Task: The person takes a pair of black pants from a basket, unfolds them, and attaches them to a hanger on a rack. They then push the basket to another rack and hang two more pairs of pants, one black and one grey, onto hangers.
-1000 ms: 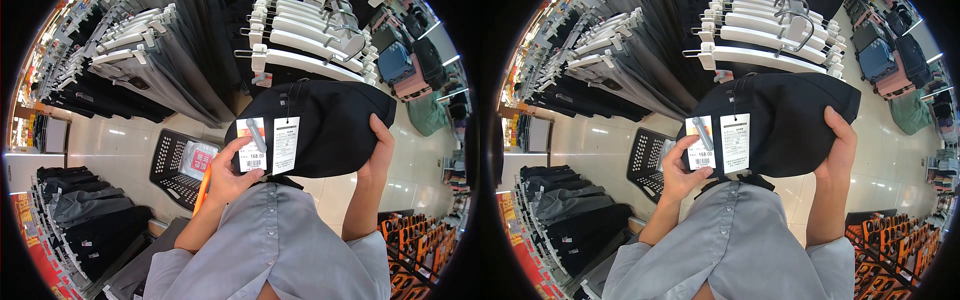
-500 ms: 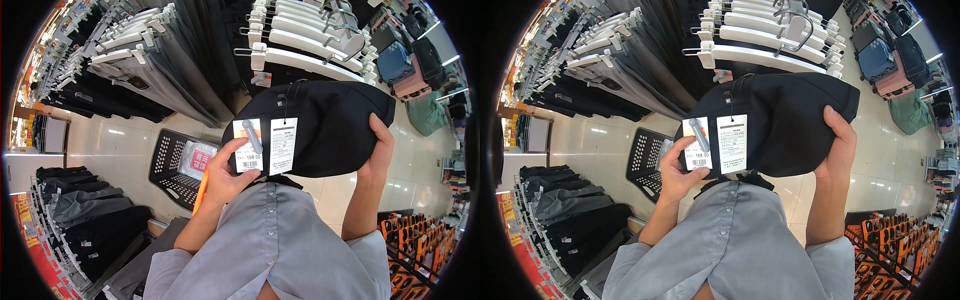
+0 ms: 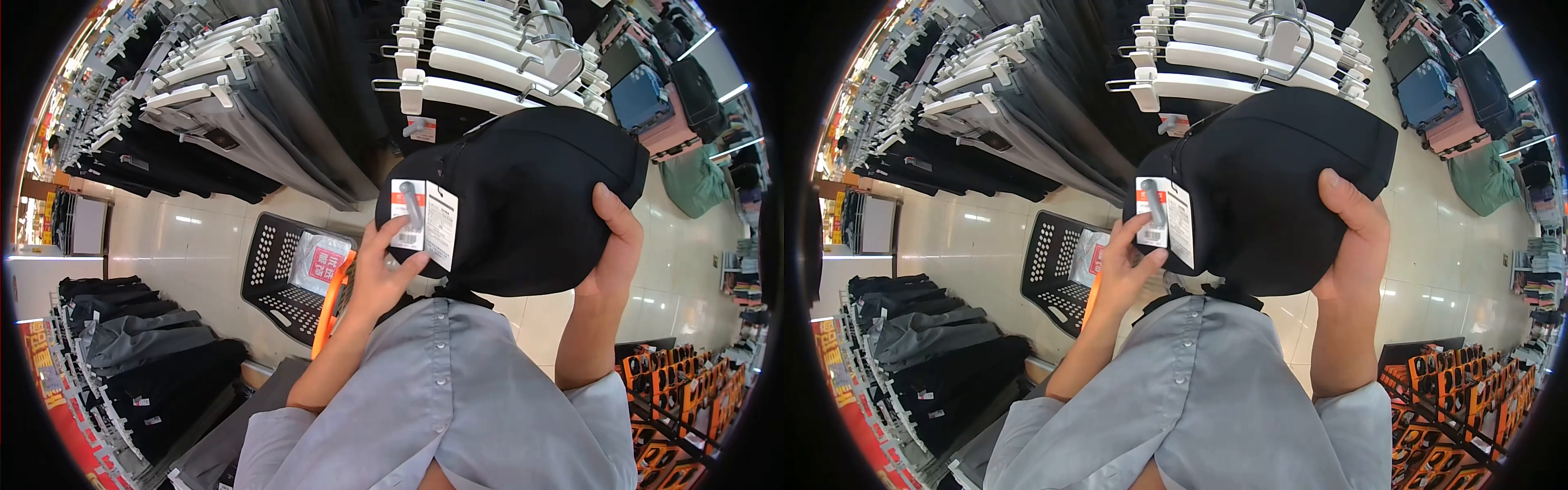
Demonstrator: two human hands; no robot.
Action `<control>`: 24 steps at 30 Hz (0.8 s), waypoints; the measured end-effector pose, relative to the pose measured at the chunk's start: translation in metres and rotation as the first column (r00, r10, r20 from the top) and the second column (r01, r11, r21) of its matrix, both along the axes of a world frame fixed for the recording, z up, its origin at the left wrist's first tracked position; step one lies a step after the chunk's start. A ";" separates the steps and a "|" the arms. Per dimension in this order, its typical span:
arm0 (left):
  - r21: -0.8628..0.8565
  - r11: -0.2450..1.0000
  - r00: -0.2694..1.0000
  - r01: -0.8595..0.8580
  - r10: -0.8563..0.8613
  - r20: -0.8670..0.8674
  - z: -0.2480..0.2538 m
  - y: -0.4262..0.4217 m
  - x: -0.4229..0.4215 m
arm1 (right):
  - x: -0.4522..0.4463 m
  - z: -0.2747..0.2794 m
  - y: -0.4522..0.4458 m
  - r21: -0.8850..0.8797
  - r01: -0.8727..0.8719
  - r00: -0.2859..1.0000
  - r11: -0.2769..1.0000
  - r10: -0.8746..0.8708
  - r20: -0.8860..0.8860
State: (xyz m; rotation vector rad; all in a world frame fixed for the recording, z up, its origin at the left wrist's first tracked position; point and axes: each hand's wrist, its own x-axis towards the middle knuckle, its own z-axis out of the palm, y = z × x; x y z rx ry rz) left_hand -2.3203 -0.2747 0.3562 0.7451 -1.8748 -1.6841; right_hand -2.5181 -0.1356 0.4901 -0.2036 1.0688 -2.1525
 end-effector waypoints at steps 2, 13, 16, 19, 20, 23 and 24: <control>-0.146 0.989 1.000 0.000 -0.002 -0.015 -0.005 0.004 -0.010 | 0.006 0.004 -0.004 -0.010 -0.017 1.000 1.000 0.017 -0.016; 0.049 0.999 0.999 0.018 -0.021 0.050 0.002 0.023 -0.036 | 0.016 0.015 -0.004 -0.069 -0.039 0.997 0.997 0.035 -0.063; -0.057 0.998 0.998 0.037 -0.034 0.053 -0.001 0.020 -0.023 | 0.007 0.015 0.006 -0.028 0.011 0.998 1.000 -0.012 -0.060; -0.115 0.993 0.987 -0.035 0.053 0.154 0.002 0.018 -0.007 | 0.002 0.012 0.011 -0.012 0.004 0.999 1.000 -0.004 -0.037; -0.092 0.993 0.975 -0.078 0.095 0.198 0.006 0.018 -0.003 | 0.003 0.011 0.011 -0.003 0.009 0.999 1.000 -0.009 -0.039; 0.084 0.991 0.986 -0.109 0.097 0.136 0.015 0.017 0.000 | 0.005 0.010 0.010 0.019 0.018 0.998 1.000 -0.017 -0.054; 0.152 0.982 0.991 -0.115 0.101 0.093 0.016 0.016 0.000 | 0.005 0.010 0.010 0.024 0.016 0.998 1.000 -0.015 -0.059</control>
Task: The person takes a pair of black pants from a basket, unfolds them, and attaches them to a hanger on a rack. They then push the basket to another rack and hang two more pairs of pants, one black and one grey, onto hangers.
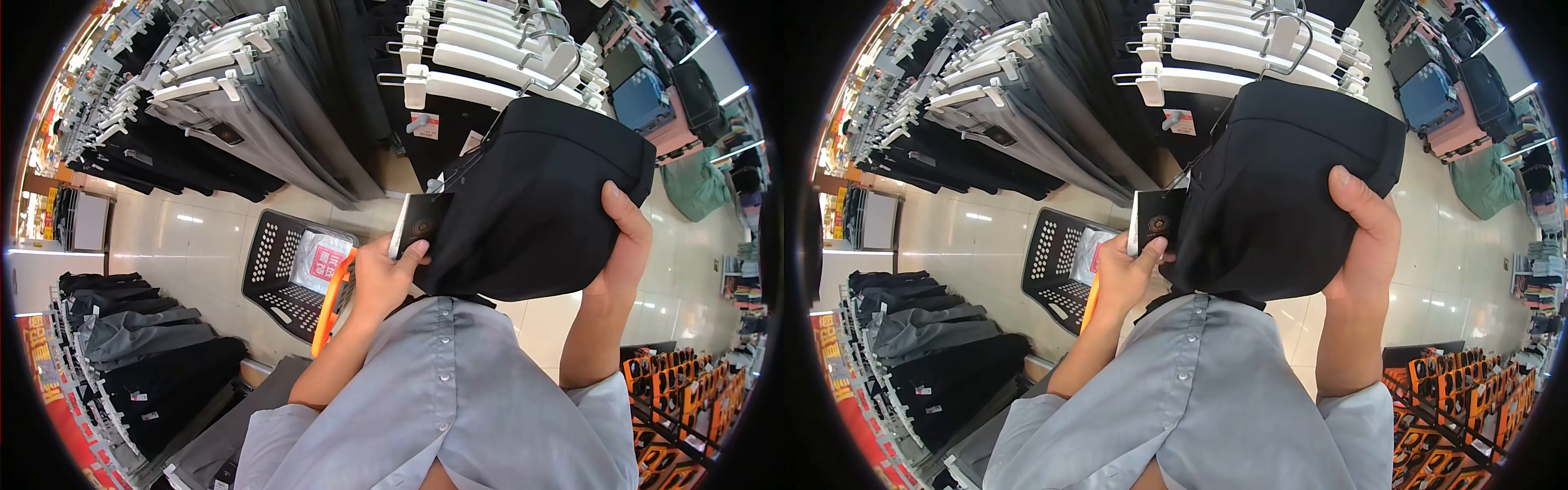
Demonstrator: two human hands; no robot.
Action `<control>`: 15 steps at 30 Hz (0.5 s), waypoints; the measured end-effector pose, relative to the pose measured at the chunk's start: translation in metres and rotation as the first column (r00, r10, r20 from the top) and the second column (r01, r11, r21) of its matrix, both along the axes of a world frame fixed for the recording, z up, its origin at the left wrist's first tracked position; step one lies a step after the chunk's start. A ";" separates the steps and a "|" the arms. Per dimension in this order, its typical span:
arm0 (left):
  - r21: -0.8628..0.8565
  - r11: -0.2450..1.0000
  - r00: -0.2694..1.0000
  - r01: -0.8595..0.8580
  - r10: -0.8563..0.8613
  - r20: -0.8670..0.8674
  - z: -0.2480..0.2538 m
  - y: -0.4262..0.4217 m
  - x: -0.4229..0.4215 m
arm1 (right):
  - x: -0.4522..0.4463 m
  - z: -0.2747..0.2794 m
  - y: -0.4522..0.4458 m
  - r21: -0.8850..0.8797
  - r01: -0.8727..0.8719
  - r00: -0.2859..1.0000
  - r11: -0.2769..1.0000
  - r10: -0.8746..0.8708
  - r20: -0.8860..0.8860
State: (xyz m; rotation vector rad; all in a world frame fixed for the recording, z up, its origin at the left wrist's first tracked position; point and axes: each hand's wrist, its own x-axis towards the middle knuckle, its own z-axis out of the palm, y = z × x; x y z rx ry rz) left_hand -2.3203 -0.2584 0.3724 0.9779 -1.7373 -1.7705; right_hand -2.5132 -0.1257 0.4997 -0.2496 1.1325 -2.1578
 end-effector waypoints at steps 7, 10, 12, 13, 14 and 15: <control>0.143 0.990 1.000 -0.001 0.005 -0.029 0.014 0.000 0.005 | -0.001 -0.004 -0.001 -0.063 -0.052 0.998 0.997 0.054 0.028; 0.227 0.972 0.984 0.057 -0.016 -0.179 0.018 0.002 0.008 | 0.000 -0.004 -0.004 -0.051 -0.038 0.999 0.998 0.039 0.023; 0.335 0.931 0.928 0.146 -0.011 -0.374 0.004 0.000 0.016 | 0.000 -0.005 -0.004 -0.045 -0.029 0.999 0.999 0.030 0.025; 0.396 0.904 0.924 0.158 0.005 -0.382 0.010 -0.001 0.016 | 0.000 -0.005 -0.005 -0.042 -0.024 0.999 0.999 0.025 0.026; 0.456 0.874 0.921 0.171 0.023 -0.388 0.020 -0.002 0.016 | -0.001 -0.005 -0.005 -0.045 -0.034 0.999 0.998 0.035 0.022; 0.512 0.839 0.918 0.182 0.041 -0.393 0.027 -0.003 0.016 | -0.001 -0.006 -0.006 -0.049 -0.045 0.999 0.998 0.046 0.019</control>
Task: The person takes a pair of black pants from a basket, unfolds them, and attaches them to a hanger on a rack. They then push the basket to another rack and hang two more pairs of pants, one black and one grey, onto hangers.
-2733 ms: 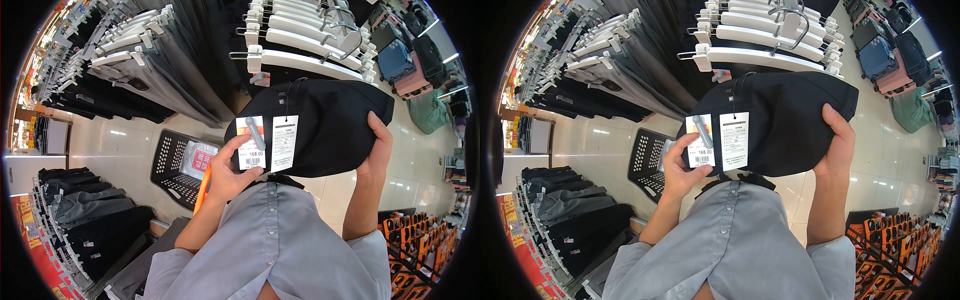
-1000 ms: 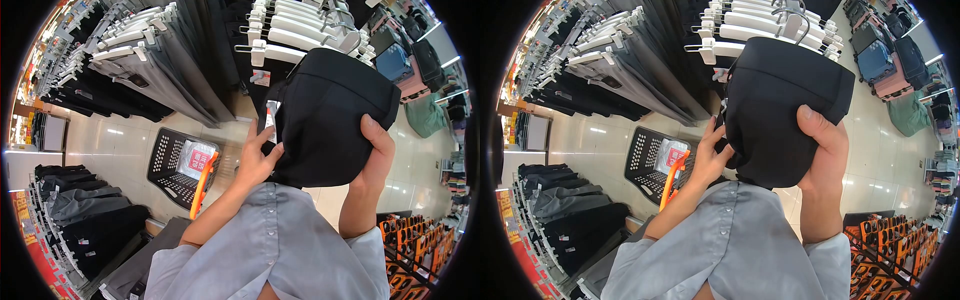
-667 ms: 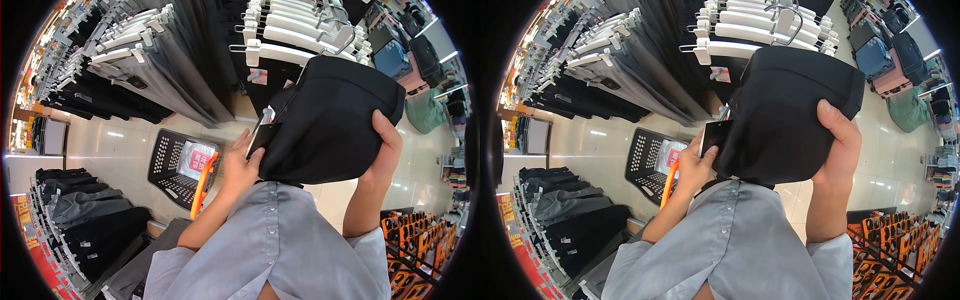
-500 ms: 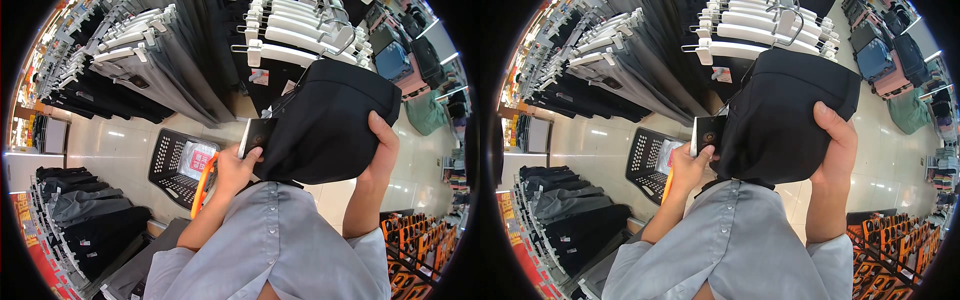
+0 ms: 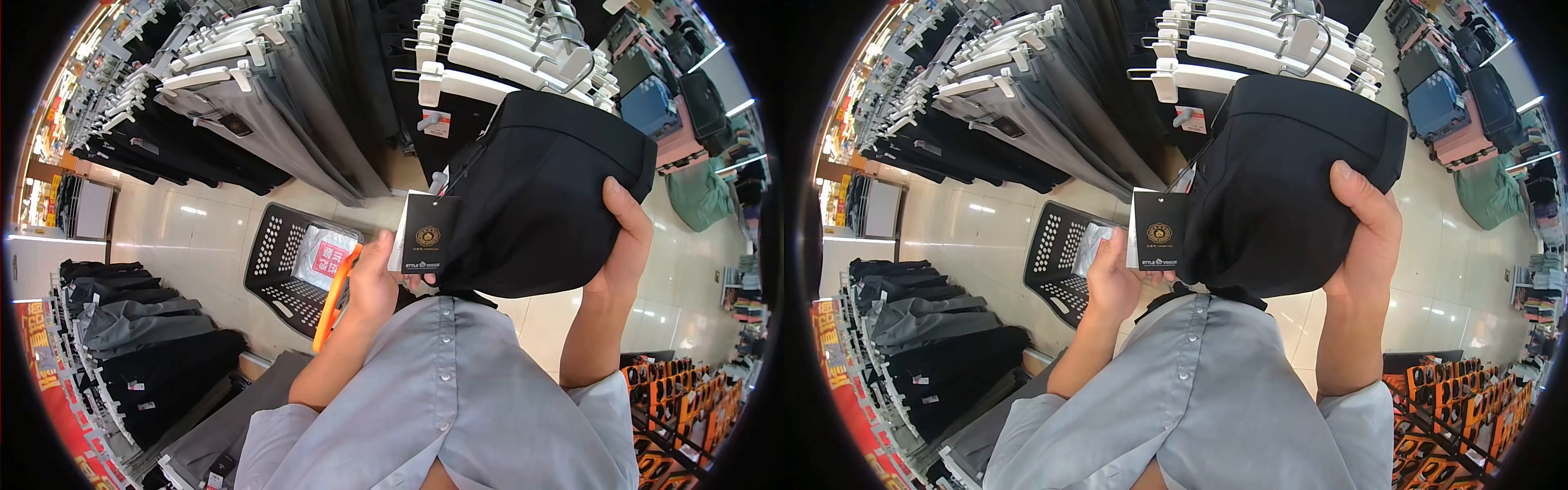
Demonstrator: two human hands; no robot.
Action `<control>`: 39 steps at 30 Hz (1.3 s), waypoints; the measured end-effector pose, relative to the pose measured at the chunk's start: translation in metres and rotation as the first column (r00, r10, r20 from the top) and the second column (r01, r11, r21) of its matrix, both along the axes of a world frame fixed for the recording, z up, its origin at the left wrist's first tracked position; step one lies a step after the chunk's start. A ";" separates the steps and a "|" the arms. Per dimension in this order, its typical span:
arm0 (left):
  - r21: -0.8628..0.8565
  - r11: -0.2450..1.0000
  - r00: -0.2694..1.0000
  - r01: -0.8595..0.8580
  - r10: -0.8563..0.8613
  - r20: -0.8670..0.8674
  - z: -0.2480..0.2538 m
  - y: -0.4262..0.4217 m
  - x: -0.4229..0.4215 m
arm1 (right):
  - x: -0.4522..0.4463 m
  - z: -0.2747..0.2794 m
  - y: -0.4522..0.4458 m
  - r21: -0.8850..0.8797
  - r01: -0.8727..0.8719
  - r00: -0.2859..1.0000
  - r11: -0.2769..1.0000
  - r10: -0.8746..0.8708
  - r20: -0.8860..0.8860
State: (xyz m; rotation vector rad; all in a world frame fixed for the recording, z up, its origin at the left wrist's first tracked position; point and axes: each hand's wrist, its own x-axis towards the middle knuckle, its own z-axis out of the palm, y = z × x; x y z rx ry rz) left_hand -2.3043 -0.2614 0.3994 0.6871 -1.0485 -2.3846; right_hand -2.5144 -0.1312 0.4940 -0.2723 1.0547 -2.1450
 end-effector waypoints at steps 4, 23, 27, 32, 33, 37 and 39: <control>0.035 0.993 0.988 0.114 -0.117 0.103 0.007 -0.008 0.002 | 0.000 0.000 -0.003 -0.030 -0.041 0.999 0.999 0.041 0.013; 0.397 0.857 0.937 0.329 -0.245 -0.247 0.016 0.007 -0.002 | 0.009 -0.011 -0.020 0.067 -0.029 0.998 0.997 0.025 0.064; 0.083 0.961 0.964 0.264 -0.266 0.021 0.017 0.012 -0.003 | 0.009 -0.016 -0.021 0.048 -0.064 0.995 0.997 0.059 0.084; -0.208 0.960 0.973 0.189 -0.154 0.175 0.020 0.015 -0.004 | 0.011 -0.021 -0.022 0.032 -0.132 0.987 0.991 0.128 0.102; -0.266 0.950 0.980 0.163 -0.123 0.158 0.021 0.016 -0.005 | 0.011 -0.023 -0.022 0.037 -0.134 0.987 0.990 0.130 0.098; -0.395 0.911 0.981 0.114 -0.041 0.189 0.020 0.013 0.000 | 0.013 -0.024 -0.023 0.057 -0.144 0.988 0.988 0.140 0.071; -0.191 0.958 0.976 0.216 -0.213 0.036 0.016 -0.003 0.011 | 0.017 -0.023 -0.024 0.038 -0.169 0.984 0.985 0.167 0.066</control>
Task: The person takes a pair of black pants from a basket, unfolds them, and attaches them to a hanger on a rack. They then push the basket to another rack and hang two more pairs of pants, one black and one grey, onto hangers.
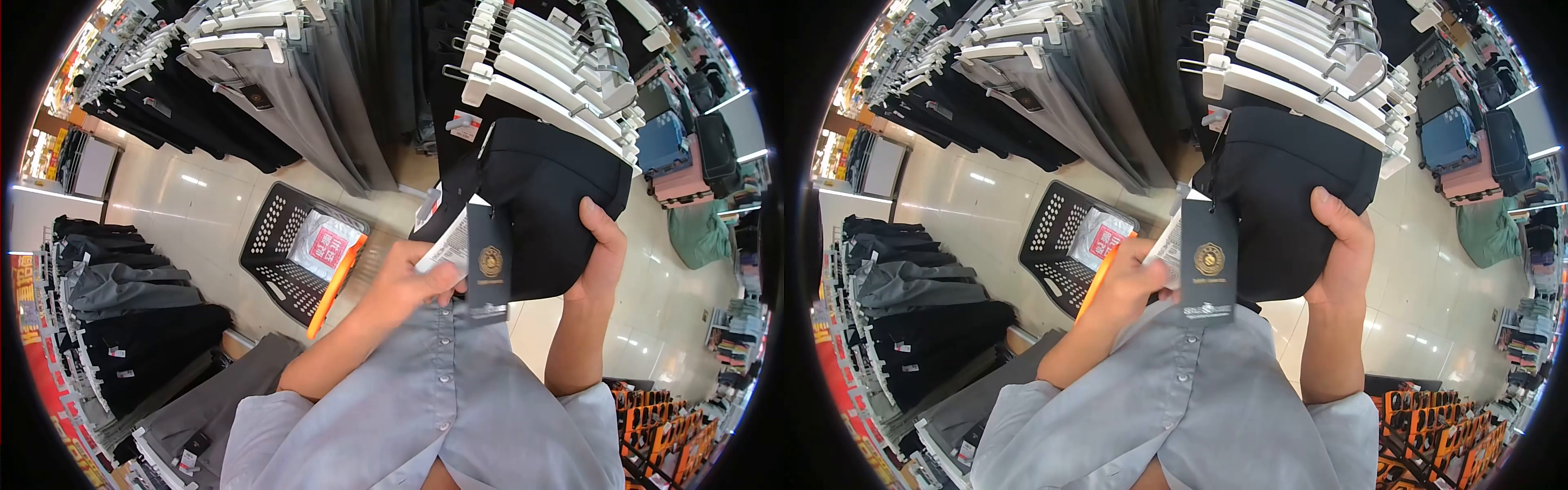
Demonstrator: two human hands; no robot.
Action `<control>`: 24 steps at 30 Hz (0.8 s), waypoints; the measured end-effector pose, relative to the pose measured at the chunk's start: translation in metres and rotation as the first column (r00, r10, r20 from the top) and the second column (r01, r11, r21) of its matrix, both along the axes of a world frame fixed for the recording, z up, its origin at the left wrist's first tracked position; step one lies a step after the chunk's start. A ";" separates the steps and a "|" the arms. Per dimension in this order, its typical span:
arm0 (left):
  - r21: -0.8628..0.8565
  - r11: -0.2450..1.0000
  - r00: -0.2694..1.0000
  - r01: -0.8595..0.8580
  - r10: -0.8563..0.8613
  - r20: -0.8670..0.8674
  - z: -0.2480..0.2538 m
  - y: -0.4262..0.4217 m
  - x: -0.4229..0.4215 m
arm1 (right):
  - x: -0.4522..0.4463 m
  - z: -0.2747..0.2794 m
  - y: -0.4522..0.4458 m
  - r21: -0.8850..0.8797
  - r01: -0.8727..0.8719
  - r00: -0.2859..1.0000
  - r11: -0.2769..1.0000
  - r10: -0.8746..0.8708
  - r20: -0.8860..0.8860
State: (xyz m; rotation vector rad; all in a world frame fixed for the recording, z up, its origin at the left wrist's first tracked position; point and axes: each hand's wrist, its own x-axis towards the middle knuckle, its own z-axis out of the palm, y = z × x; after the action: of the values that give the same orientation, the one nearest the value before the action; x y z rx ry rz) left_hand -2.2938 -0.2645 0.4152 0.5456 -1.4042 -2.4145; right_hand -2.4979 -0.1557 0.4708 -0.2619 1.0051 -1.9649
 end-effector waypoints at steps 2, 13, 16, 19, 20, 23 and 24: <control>0.222 0.972 0.995 0.081 -0.064 -0.079 -0.003 -0.008 0.001 | 0.003 -0.001 -0.001 -0.003 -0.014 1.000 1.000 0.014 -0.001; 0.697 0.639 0.906 0.324 0.003 -0.423 -0.020 0.003 -0.007 | 0.010 -0.008 -0.003 0.050 -0.024 0.998 0.998 0.027 -0.062; 0.612 0.779 0.976 0.137 -0.002 -0.217 -0.009 0.001 -0.006 | 0.025 -0.009 -0.006 0.132 0.104 0.966 0.986 -0.069 -0.248; 0.597 0.802 0.993 0.022 0.051 -0.105 0.004 0.001 -0.008 | 0.036 -0.021 -0.005 0.182 0.179 0.908 0.967 -0.091 -0.409; 0.614 0.789 0.993 0.002 0.070 -0.093 0.007 0.001 -0.009 | 0.041 -0.022 -0.005 0.187 0.193 0.880 0.963 -0.086 -0.468; 0.619 0.783 0.990 -0.059 0.127 -0.066 0.008 0.005 -0.012 | 0.055 -0.027 -0.007 0.153 0.219 0.792 0.964 -0.084 -0.605; 0.599 0.797 0.989 -0.076 0.136 -0.056 0.009 0.007 -0.014 | 0.058 -0.029 -0.008 0.134 0.232 0.759 0.964 -0.093 -0.645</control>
State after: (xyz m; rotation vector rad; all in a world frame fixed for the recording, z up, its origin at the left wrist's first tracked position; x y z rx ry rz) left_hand -2.3074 -0.2577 0.4246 0.6107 -0.5204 -2.7238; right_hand -2.4395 -0.1635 0.4418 -0.7852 1.7097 -1.9370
